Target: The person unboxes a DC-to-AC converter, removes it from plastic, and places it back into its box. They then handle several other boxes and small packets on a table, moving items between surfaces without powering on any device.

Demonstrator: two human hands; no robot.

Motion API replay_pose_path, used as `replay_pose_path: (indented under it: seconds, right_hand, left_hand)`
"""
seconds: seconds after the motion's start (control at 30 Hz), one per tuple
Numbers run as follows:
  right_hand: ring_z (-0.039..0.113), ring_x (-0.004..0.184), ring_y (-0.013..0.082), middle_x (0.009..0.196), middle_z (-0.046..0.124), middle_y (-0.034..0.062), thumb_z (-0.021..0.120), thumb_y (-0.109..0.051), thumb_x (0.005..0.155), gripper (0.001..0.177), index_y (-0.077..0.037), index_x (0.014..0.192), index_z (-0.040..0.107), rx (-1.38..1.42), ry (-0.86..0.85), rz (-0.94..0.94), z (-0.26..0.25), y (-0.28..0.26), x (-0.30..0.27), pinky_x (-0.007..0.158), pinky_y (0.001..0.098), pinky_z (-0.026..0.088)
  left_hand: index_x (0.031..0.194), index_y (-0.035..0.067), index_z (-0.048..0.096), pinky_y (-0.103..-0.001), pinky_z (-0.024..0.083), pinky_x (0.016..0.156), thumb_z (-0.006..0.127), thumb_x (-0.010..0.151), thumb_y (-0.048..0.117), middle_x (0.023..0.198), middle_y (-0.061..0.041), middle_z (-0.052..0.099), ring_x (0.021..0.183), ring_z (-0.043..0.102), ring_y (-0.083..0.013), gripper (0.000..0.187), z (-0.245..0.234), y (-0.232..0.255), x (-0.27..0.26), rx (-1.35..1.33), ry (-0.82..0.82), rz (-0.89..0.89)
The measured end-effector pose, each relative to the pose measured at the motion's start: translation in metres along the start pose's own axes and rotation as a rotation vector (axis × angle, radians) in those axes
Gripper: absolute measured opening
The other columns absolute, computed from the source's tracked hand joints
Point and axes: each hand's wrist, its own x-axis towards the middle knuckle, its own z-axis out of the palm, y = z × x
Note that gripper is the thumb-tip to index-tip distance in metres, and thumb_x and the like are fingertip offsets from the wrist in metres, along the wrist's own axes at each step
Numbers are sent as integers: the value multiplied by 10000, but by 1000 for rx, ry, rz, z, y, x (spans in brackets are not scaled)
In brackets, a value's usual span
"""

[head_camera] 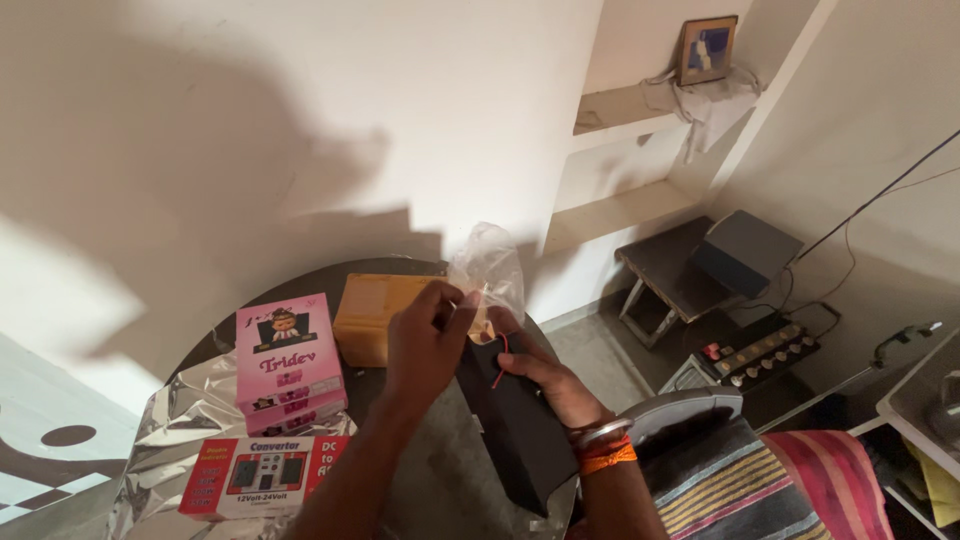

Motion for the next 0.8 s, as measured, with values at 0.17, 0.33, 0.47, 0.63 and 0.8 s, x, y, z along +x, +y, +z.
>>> replay_pose_path:
  seconds: [0.17, 0.33, 0.47, 0.63, 0.8]
  right_hand:
    - [595, 1209, 259, 1321, 640, 131, 669, -245, 859, 675, -50, 1490, 530, 439, 205, 131, -11, 20, -4, 1054, 380, 460]
    - [671, 990, 317, 1141, 697, 200, 694, -342, 847, 664, 25, 1381, 552, 560, 364, 145, -16, 30, -4, 896, 444, 560]
    - [631, 1039, 199, 1130, 654, 90, 696, -287, 901, 612, -98, 1471, 575, 338, 187, 17, -11, 32, 5, 927, 326, 516]
    - [643, 1083, 202, 1193, 671, 103, 654, -288, 923, 592, -14, 1437, 548, 163, 120, 23, -4, 36, 12, 949, 317, 510]
    - [618, 1151, 177, 1278, 656, 114, 631, -277, 977, 620, 17, 1501, 476, -49, 208, -13, -9, 31, 16, 1018, 297, 460]
  left_hand:
    - [896, 49, 656, -363, 386, 468, 773, 920, 215, 527, -80, 525, 445, 491, -184, 205, -4, -14, -14, 59, 19, 54]
    - [922, 52, 655, -363, 424, 468, 748, 931, 228, 557, -80, 569, 454, 546, -200, 199, -5, -21, -30, 85, -42, 86]
    - [961, 39, 616, -332, 506, 530, 675, 974, 208, 696, -69, 658, 568, 663, -192, 180, 5, -14, -33, -59, 43, -2]
    - [969, 28, 588, -332, 541, 703, 654, 1008, 141, 878, -118, 630, 776, 657, -229, 137, 8, -7, -31, -72, 50, 176]
    - [1000, 18, 577, -346, 523, 732, 639, 981, 101, 900, -114, 599, 803, 632, -248, 105, 13, -11, -47, -68, 26, 247]
